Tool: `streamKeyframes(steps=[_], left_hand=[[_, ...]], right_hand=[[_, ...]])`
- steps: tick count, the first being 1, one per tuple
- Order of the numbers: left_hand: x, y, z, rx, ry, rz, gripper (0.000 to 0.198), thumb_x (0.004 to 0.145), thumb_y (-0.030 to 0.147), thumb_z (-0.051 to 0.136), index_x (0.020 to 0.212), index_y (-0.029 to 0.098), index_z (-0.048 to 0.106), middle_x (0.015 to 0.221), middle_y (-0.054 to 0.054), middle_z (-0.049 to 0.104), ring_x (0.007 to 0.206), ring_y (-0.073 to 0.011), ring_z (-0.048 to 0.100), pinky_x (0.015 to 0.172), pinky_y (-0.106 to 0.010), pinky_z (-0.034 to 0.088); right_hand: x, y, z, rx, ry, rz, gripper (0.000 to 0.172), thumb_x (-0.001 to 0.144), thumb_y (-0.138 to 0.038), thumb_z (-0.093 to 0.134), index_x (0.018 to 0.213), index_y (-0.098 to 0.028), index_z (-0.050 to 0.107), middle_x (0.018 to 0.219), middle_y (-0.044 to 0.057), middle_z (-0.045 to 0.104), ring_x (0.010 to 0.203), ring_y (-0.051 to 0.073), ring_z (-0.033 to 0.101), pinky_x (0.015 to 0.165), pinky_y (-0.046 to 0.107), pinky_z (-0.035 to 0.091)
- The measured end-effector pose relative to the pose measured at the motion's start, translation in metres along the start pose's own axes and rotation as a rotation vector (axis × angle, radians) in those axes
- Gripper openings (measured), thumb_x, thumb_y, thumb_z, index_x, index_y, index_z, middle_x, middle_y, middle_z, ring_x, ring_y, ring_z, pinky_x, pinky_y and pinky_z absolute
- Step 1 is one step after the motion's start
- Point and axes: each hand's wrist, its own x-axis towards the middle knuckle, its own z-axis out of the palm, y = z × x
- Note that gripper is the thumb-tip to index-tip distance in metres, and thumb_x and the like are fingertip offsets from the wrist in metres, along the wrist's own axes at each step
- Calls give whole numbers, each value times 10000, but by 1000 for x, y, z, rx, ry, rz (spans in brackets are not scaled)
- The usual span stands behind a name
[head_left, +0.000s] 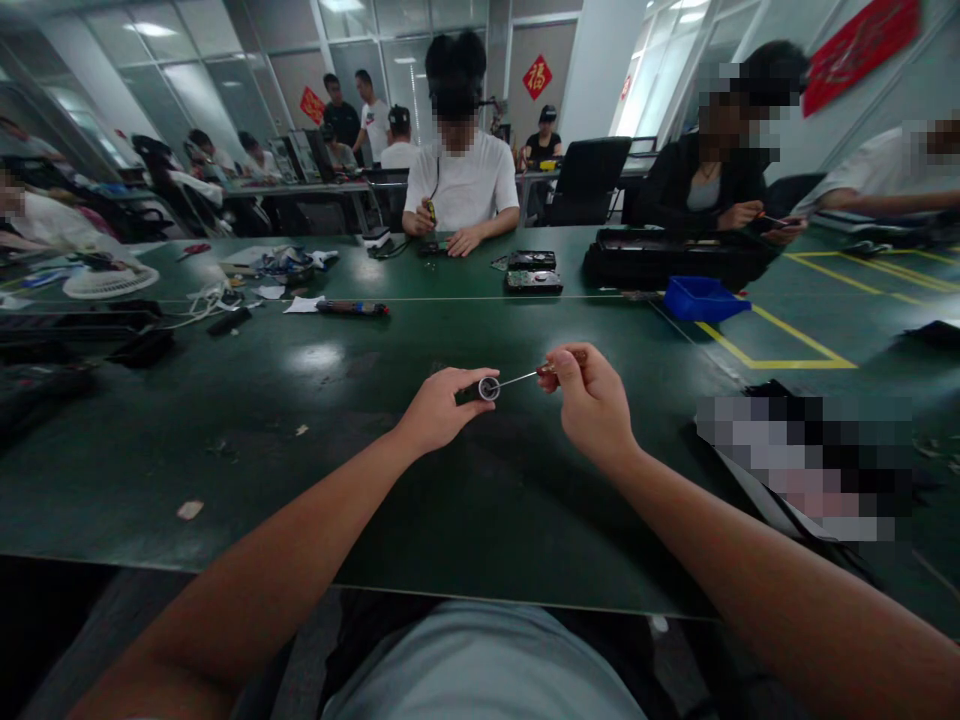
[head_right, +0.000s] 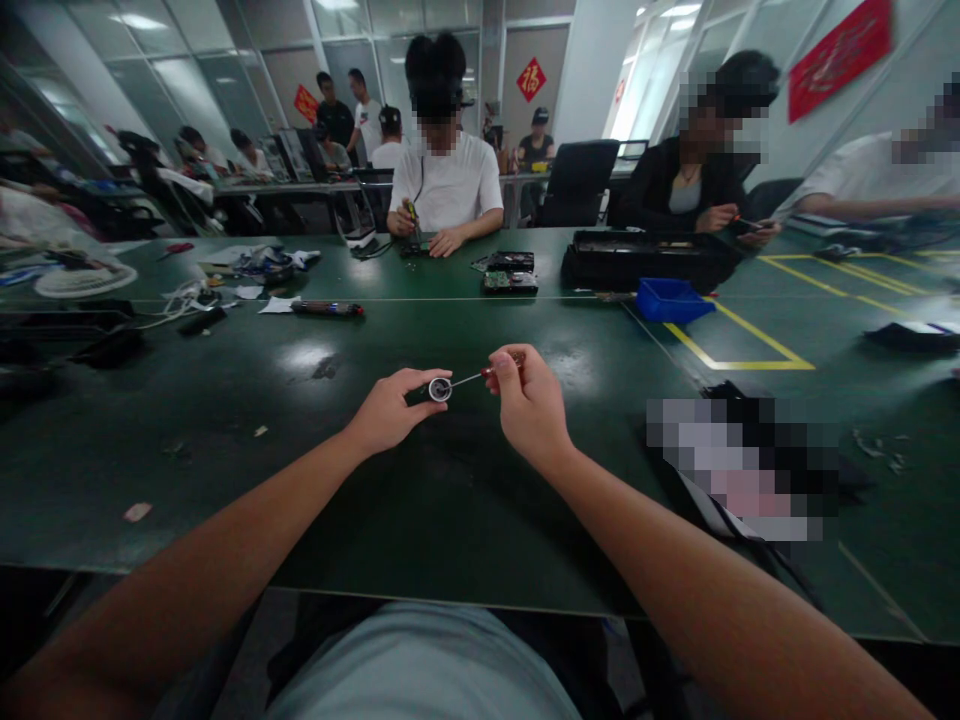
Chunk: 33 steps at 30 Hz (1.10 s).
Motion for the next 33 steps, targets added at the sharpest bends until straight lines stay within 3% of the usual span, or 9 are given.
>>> streamKeyframes(steps=[9,15,20,23,25,29,33], left_hand=[[0,-2,1,34,17,-20,429,816,267,774,1233,254,673,1158,-55,722,1060,-238,649,962,-432,481],[-1,-4,1,37,15,-22,402,814,258,775,1207,264,692,1149,-42,729,1051,-230,653,962,-415,483],[-1,-9,2,39,47,-37,419,815,268,774,1225,275,687,1125,-43,733,1038,-236,657,950,-417,488],[-1,-10,2,49,37,-40,423,814,269,772,1228,279,685,1124,-46,732,1032,-243,656,942,-430,492],[0,-10,2,53,29,-41,418,816,262,768,1225,278,686,1129,-47,731,1031,-242,656,947,-434,492],[0,-9,2,50,30,-44,413,810,243,772,1214,272,692,1140,-50,731,1042,-241,655,954,-432,493],[0,-8,2,50,12,-22,392,813,251,771,1198,255,698,1140,-54,732,1045,-240,657,961,-432,489]], right_hand=[[-5,-6,-1,-124,-56,-108,194,988,-375,487,970,-216,597,809,29,716,722,169,679,665,316,515],[-3,-14,-8,-328,-123,-160,225,902,-412,632,808,-208,656,670,7,689,592,159,631,587,297,452],[-3,-14,-6,-342,-199,-197,143,923,-283,553,988,-213,659,861,58,730,754,202,680,676,332,495],[-3,-11,-6,-336,-215,-182,186,891,-211,535,1040,-215,646,921,63,727,807,214,680,727,356,503],[-1,-10,-6,-351,-215,-150,167,920,-256,517,987,-215,664,872,52,727,770,207,674,697,343,486],[2,-13,-7,-426,-222,-94,387,1005,-416,398,867,-214,697,619,15,646,584,180,612,603,324,416],[2,-15,-7,-407,-207,-61,335,984,-363,442,1192,-200,649,610,-6,625,542,178,574,594,328,403]])
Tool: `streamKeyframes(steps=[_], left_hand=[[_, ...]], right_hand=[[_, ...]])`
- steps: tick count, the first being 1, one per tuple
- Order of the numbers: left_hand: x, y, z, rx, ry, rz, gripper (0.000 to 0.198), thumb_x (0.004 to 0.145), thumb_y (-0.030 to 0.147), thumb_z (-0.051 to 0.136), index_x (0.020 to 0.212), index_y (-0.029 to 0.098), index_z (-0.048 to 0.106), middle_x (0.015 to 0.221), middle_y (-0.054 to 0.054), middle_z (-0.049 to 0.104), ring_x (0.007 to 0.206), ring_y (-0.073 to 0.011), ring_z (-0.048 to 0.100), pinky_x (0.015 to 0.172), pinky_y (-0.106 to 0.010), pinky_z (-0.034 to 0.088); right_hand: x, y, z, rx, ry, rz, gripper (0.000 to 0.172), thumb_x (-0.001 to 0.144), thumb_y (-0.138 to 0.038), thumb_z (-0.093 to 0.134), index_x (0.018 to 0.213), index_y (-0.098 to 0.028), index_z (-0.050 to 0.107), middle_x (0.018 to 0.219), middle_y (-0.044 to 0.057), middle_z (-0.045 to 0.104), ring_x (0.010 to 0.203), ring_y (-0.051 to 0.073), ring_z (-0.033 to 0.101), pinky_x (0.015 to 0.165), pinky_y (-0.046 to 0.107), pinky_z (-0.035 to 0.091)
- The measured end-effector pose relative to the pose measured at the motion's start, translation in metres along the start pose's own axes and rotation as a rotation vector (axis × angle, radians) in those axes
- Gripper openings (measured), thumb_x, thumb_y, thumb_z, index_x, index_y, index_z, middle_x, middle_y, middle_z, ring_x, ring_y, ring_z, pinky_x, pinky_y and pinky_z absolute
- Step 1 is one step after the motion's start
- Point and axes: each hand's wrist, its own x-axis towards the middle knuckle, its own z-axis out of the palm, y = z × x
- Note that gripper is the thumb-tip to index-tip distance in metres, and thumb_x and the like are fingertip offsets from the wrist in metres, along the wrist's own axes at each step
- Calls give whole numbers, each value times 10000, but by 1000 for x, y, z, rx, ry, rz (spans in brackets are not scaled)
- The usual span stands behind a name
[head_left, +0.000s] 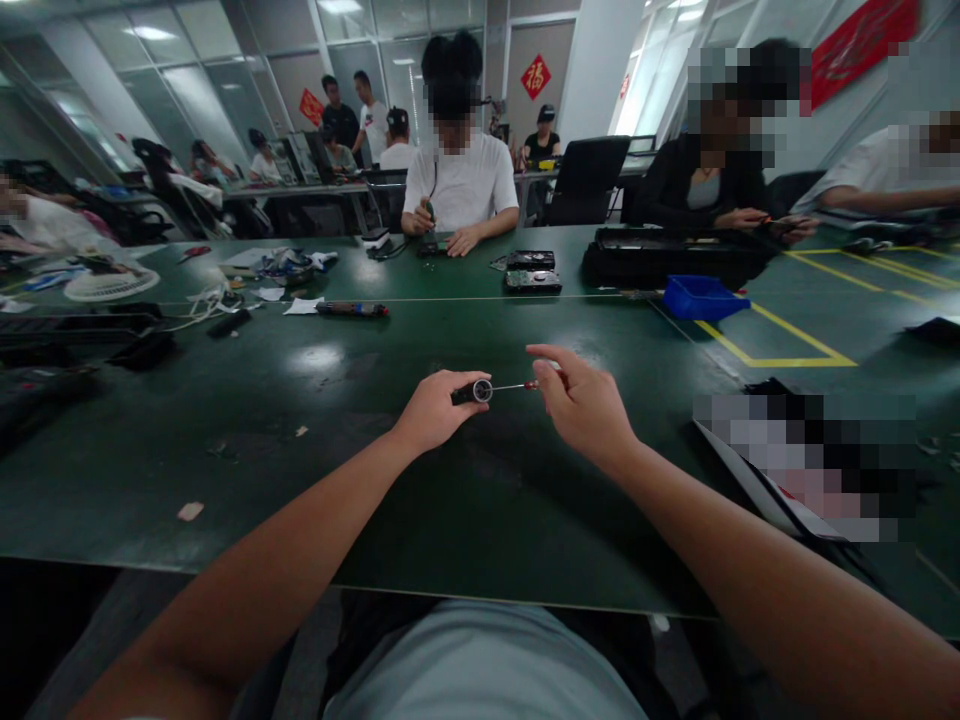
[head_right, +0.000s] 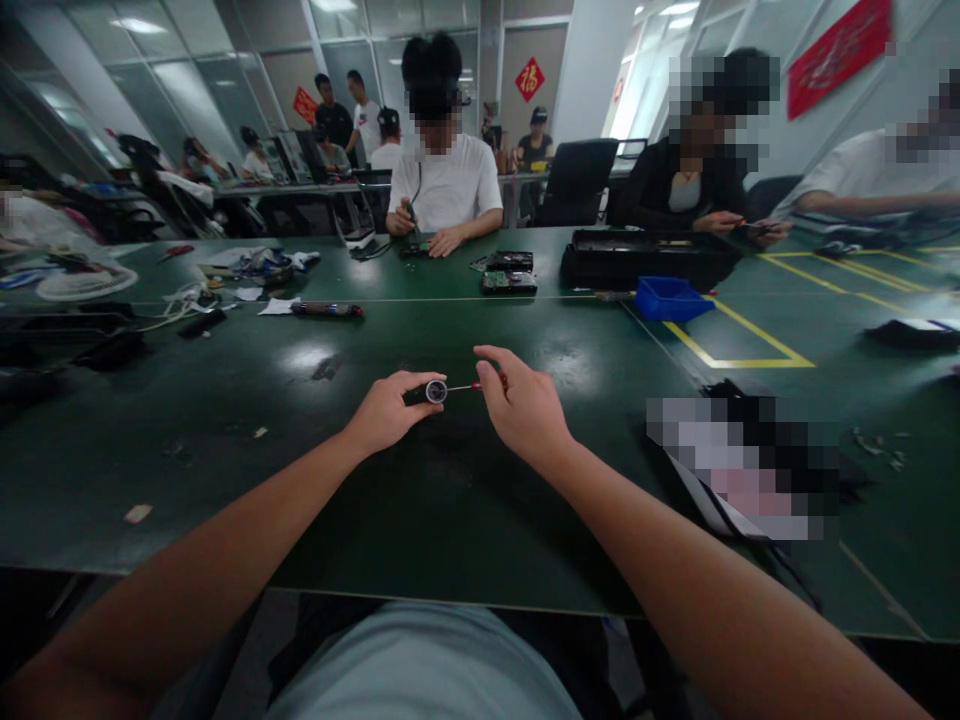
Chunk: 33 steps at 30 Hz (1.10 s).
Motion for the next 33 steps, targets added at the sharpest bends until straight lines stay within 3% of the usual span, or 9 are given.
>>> streamKeyframes(steps=[3,7,14,18,22,27,33], left_hand=[[-1,2,-1,1,-15,25,374,831,269,756,1200,246,697,1145,-57,731,1052,-237,656,965,-432,484],[-1,4,-1,9,-20,18,376,826,259,759,1197,246,697,1148,-56,732,1049,-240,654,954,-437,486],[0,0,0,6,1,-1,384,821,258,762,1199,266,696,1144,-50,732,1044,-240,657,952,-438,490],[-1,-1,1,7,-4,1,395,822,261,762,1211,274,691,1147,-47,731,1052,-245,655,954,-445,488],[-1,1,1,2,-10,12,392,827,268,758,1213,270,690,1150,-48,729,1056,-241,652,957,-438,485],[0,0,1,9,4,-13,396,816,250,768,1204,269,696,1131,-46,734,1033,-237,658,940,-430,490],[1,-3,1,6,8,-12,406,814,263,769,1212,277,693,1136,-51,733,1033,-245,656,938,-439,490]], right_hand=[[-3,0,1,65,-11,-11,437,954,-291,465,1376,-182,499,646,-12,622,558,185,563,609,341,413],[-5,1,2,146,-22,-28,583,895,-205,490,1466,-220,373,701,-18,620,616,196,574,640,356,426],[-3,-2,1,112,-50,72,390,981,-389,456,1319,-229,567,583,-18,614,530,194,574,597,352,401],[-4,-4,2,102,-38,67,466,943,-316,494,1400,-222,488,628,-10,660,508,184,551,578,350,396],[-4,-4,1,89,-17,82,561,884,-248,528,1435,-206,433,589,-41,609,508,180,540,580,341,396],[-1,2,3,75,-24,103,295,967,-355,441,1142,-227,641,617,-8,624,553,188,582,579,335,387],[-3,2,8,113,39,91,164,936,-342,524,1032,-229,595,688,1,685,539,163,566,551,308,374]])
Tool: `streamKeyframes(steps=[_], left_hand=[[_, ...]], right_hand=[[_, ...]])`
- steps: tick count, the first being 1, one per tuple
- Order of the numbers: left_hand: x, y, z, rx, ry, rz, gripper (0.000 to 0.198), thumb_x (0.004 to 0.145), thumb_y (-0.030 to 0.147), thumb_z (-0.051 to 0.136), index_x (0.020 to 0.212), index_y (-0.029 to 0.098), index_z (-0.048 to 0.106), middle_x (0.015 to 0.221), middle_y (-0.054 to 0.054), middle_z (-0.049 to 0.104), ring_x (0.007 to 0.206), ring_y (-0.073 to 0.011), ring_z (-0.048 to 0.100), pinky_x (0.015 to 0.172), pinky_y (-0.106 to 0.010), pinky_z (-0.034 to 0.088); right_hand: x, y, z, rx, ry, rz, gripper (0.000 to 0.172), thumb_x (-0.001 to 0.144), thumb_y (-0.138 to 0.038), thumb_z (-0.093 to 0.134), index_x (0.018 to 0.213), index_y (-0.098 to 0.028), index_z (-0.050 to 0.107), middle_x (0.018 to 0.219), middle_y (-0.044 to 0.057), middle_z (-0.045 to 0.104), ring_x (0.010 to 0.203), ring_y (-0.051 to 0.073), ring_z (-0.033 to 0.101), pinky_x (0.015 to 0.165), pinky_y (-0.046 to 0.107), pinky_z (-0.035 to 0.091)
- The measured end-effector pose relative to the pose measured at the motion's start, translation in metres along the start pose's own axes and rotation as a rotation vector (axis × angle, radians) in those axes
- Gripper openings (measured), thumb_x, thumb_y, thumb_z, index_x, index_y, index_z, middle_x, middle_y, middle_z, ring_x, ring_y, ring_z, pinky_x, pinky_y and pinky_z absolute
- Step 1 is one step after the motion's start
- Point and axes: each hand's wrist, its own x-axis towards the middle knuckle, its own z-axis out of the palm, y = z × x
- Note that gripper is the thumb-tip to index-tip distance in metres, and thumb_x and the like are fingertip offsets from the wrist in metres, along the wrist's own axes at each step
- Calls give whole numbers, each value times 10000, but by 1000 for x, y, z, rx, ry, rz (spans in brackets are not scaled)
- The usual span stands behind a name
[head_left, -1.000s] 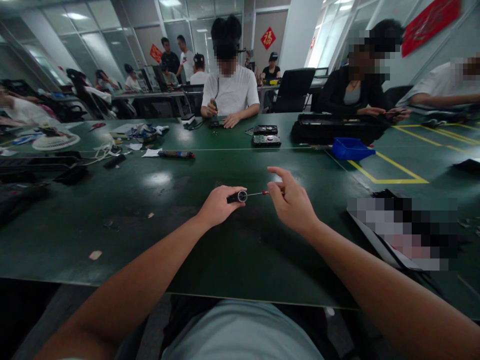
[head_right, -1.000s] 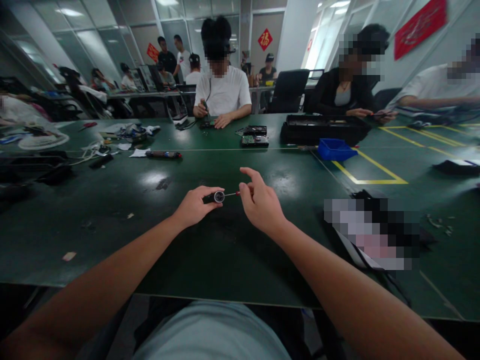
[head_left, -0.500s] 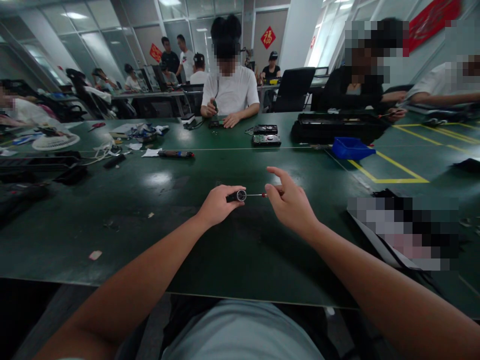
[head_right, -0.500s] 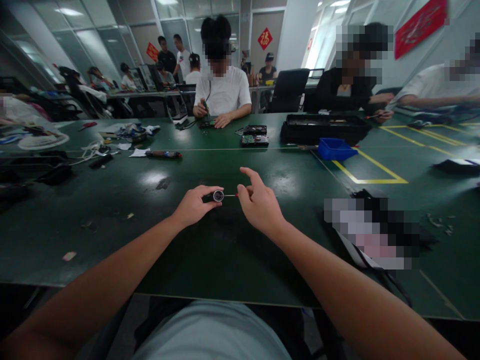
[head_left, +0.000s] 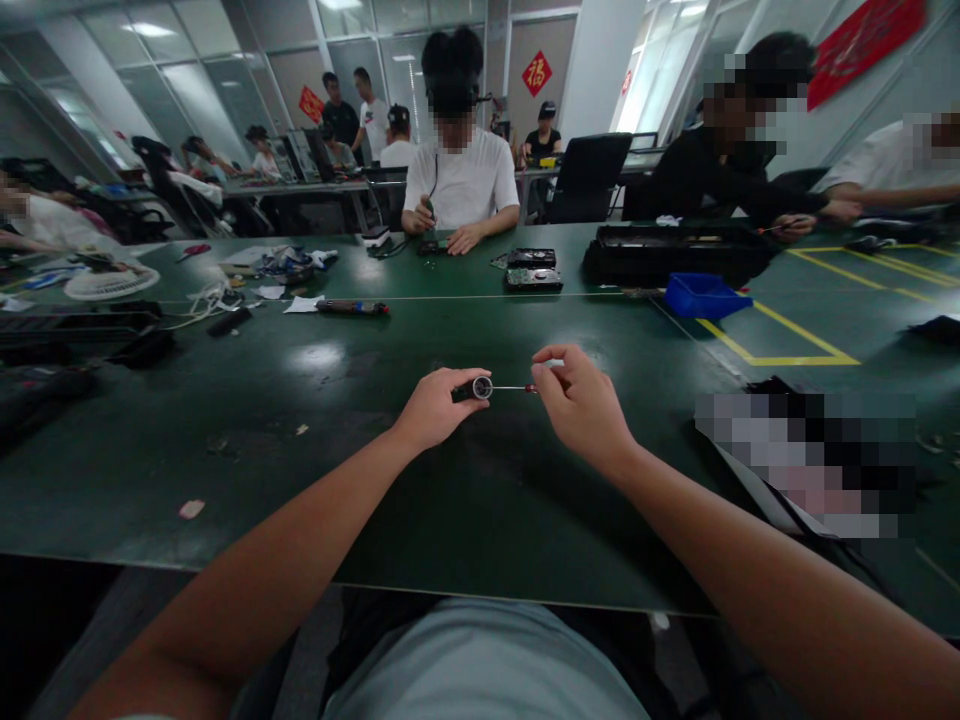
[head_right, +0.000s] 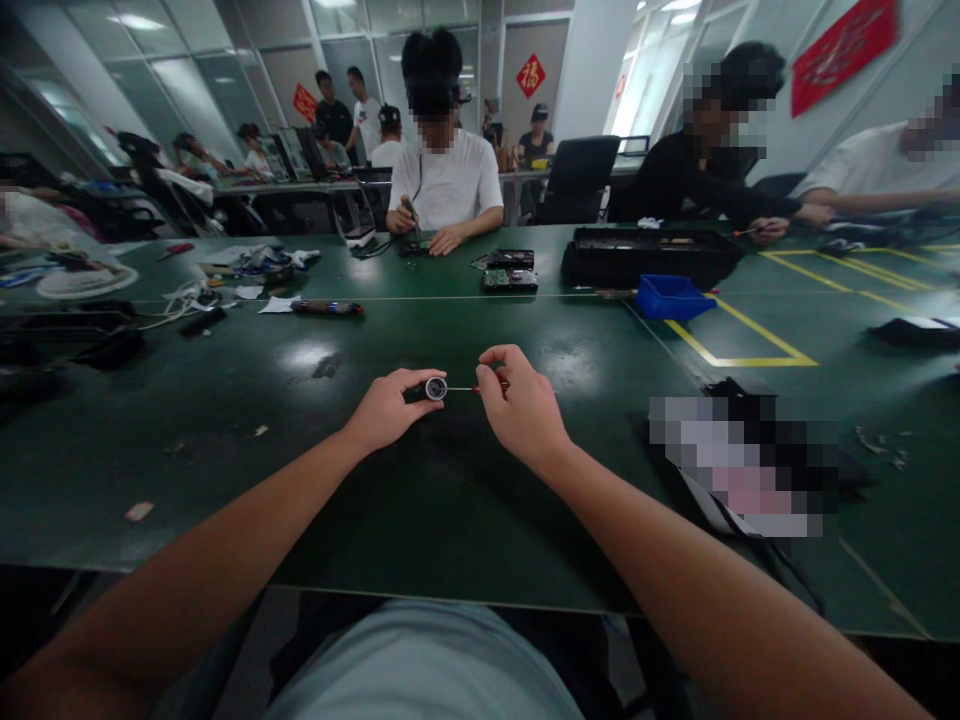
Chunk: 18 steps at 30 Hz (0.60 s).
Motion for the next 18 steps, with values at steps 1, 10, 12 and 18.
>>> streamKeyframes(steps=[1,10,12,18], left_hand=[[0,0,0,3,-1,-1,405,813,267,771,1211,277,695,1136,-53,733,1031,-248,655,936,-442,490],[-1,6,-2,5,-15,-12,379,821,267,763,1195,267,704,1126,-53,734,1025,-247,657,940,-443,488],[-1,6,-2,8,-16,-12,380,817,266,766,1192,266,706,1133,-54,733,1034,-249,655,945,-444,486],[-1,3,-2,-7,7,-14,401,815,262,768,1210,272,697,1136,-49,734,1042,-249,654,950,-438,488]], right_hand=[[0,-1,0,12,21,-14,151,923,-348,554,1013,-231,588,702,3,689,551,164,574,557,308,385],[0,0,-3,5,-42,-76,305,993,-450,462,886,-222,634,634,-13,580,564,156,546,556,303,367],[-1,1,-4,-22,-55,-78,326,1003,-441,440,872,-222,644,615,-15,564,556,155,535,554,305,355],[-2,1,-3,-4,-49,-138,237,971,-303,485,1173,-209,569,790,16,643,644,165,575,607,308,399]])
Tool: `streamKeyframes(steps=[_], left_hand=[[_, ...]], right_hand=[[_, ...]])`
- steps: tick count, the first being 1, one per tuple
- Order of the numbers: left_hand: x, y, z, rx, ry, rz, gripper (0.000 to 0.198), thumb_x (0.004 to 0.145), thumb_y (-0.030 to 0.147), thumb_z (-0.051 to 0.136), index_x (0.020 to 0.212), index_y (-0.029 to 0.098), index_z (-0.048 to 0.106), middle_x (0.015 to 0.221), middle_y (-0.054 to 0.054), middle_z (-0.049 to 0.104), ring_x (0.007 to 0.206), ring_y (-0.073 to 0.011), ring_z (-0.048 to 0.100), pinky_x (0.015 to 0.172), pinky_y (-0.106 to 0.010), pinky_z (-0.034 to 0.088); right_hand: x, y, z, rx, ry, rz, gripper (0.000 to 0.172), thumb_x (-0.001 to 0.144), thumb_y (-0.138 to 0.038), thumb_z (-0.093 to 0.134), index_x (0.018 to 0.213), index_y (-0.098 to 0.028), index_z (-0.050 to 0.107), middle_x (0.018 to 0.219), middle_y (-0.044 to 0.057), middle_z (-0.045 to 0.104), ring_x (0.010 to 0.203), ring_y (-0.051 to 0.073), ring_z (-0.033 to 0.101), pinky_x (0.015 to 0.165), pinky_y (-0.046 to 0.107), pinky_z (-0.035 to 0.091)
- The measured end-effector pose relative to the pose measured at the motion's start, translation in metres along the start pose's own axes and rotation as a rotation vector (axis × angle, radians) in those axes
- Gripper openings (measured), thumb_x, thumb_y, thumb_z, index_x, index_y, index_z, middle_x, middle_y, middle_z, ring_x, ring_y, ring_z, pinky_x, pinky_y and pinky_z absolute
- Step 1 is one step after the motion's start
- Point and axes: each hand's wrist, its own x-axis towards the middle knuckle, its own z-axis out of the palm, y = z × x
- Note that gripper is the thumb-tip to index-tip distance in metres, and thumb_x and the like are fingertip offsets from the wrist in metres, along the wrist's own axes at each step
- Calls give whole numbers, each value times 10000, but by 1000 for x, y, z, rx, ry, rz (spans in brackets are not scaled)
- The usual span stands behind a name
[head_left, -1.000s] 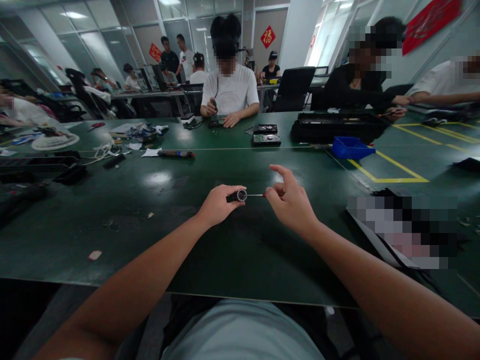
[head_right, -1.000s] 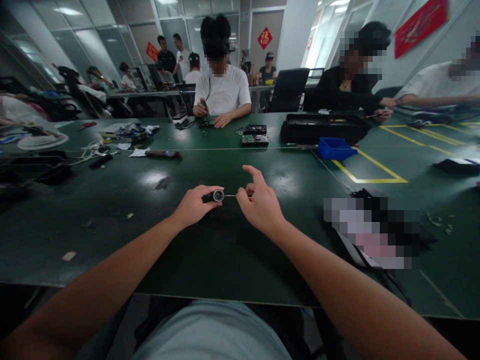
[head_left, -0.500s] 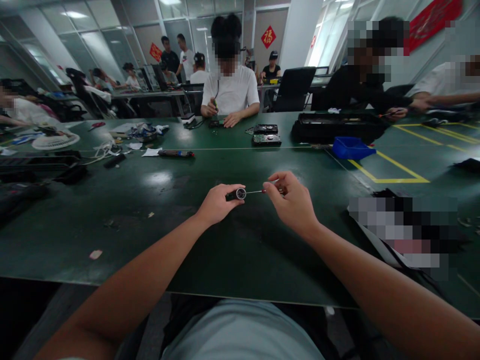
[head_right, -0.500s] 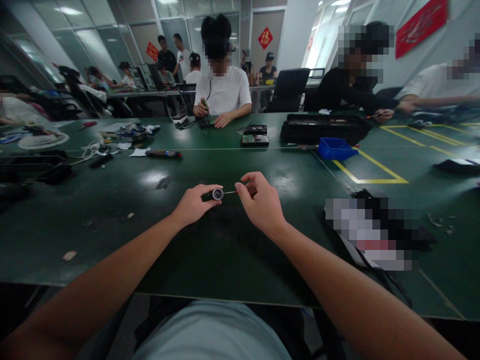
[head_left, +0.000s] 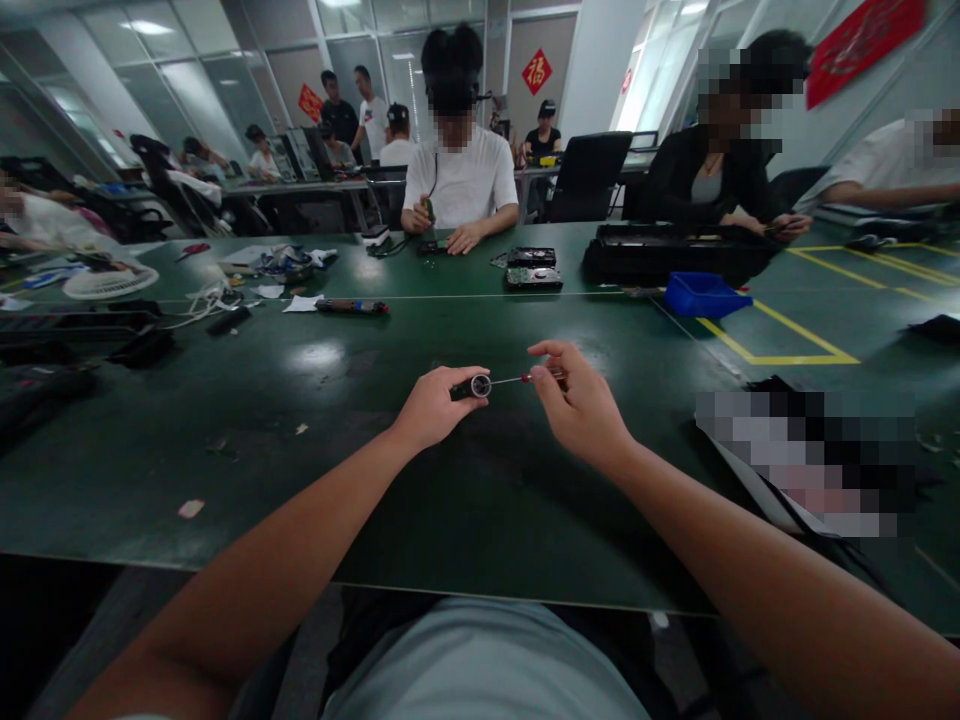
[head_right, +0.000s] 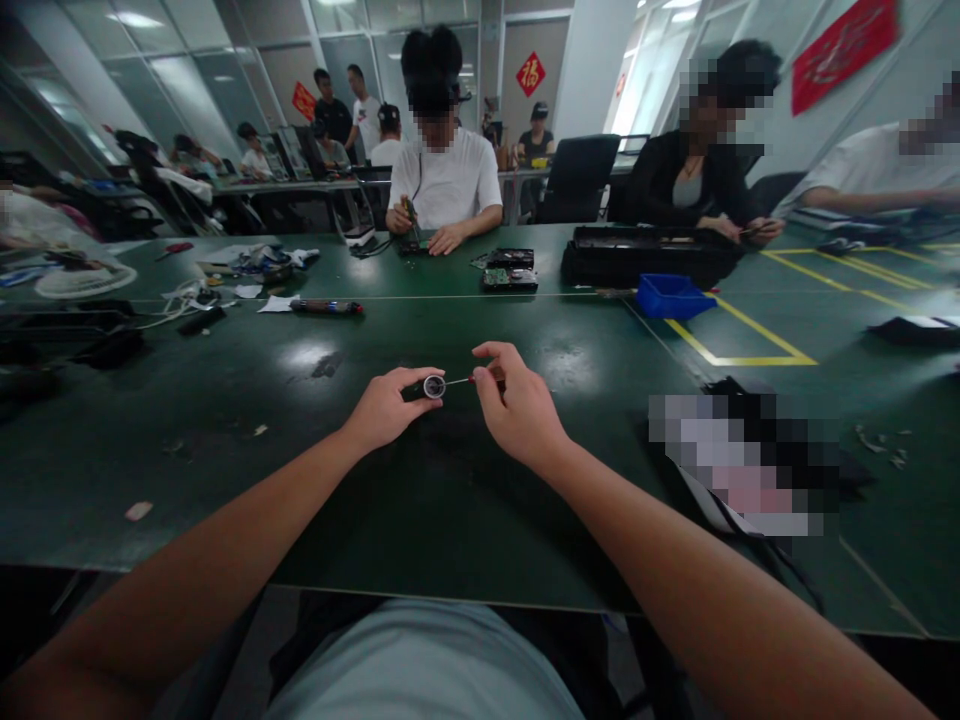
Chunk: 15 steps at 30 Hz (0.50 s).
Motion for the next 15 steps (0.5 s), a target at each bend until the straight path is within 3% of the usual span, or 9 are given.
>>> streamKeyframes(steps=[2,5,10,15], left_hand=[[0,-1,0,0,-2,4,410,809,254,774,1211,272,696,1139,-50,733,1044,-250,653,948,-438,488],[0,-1,1,3,-12,4,401,809,256,775,1202,275,702,1132,-47,736,1034,-246,657,940,-433,490],[0,-1,2,2,-6,0,403,807,263,778,1204,273,704,1132,-46,735,1040,-244,656,952,-427,484],[0,-1,3,-2,6,1,414,795,257,789,1200,277,707,1124,-48,737,1020,-243,659,935,-426,486]], right_hand=[[0,-1,-1,2,-13,3,200,976,-321,479,1089,-212,603,757,10,626,630,161,566,594,304,393],[0,-2,-1,-24,-19,13,274,1005,-371,427,941,-212,641,679,2,600,591,153,550,572,302,375],[-1,0,1,42,60,-2,231,962,-313,506,1146,-199,587,810,30,683,681,174,630,625,315,449],[-2,1,5,250,44,44,219,961,-385,536,961,-198,651,828,48,712,760,188,677,705,340,517]])
